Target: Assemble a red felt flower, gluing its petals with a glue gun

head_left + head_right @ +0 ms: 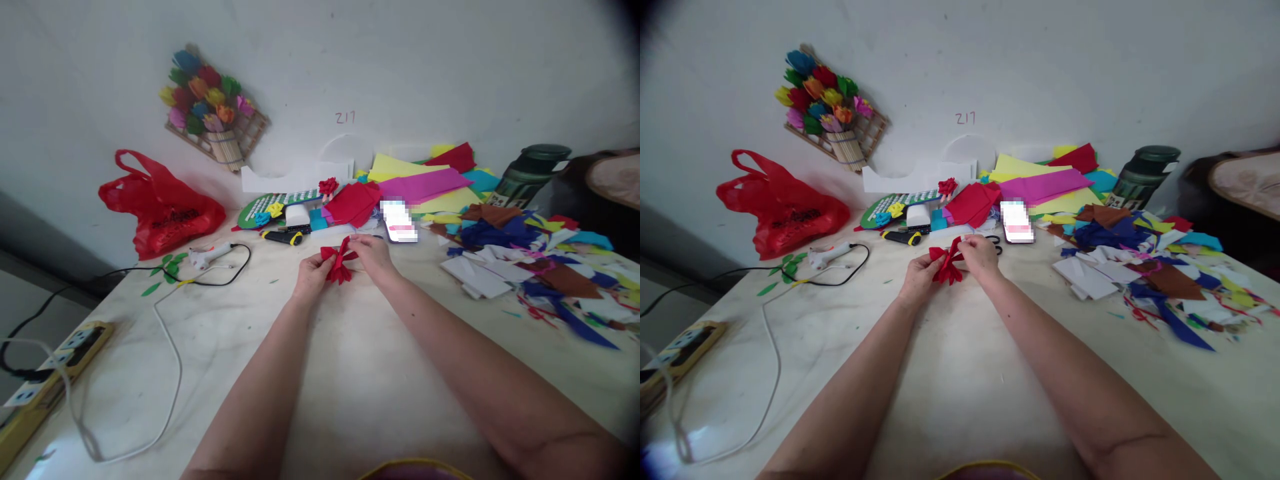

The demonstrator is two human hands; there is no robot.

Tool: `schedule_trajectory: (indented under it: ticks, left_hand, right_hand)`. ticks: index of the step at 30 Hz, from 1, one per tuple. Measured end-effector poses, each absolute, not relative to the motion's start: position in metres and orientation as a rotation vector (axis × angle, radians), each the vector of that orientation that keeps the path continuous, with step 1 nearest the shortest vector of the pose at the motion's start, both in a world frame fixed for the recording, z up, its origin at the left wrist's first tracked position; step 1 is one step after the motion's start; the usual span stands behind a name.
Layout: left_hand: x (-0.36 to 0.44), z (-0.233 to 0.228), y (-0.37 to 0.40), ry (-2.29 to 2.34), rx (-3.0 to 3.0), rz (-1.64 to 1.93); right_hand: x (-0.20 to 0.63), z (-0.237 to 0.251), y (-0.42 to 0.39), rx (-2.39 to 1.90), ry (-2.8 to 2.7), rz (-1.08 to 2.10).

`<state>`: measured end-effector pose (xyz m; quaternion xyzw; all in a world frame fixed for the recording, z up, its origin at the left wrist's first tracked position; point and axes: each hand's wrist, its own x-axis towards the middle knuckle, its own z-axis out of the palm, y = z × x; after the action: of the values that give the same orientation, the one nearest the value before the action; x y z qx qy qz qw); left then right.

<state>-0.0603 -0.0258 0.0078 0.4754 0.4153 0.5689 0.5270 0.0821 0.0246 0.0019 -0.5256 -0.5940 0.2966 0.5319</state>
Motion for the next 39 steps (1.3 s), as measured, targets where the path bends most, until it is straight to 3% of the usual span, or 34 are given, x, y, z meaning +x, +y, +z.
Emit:
schedule_trajectory:
  ticks: [39]
  left_hand:
    - [-0.0631, -0.0019, -0.0195, 0.949, 1.124, 1.362]
  right_hand:
    - [0.0809, 0.0114, 0.0173, -1.281, -1.386, 0.892]
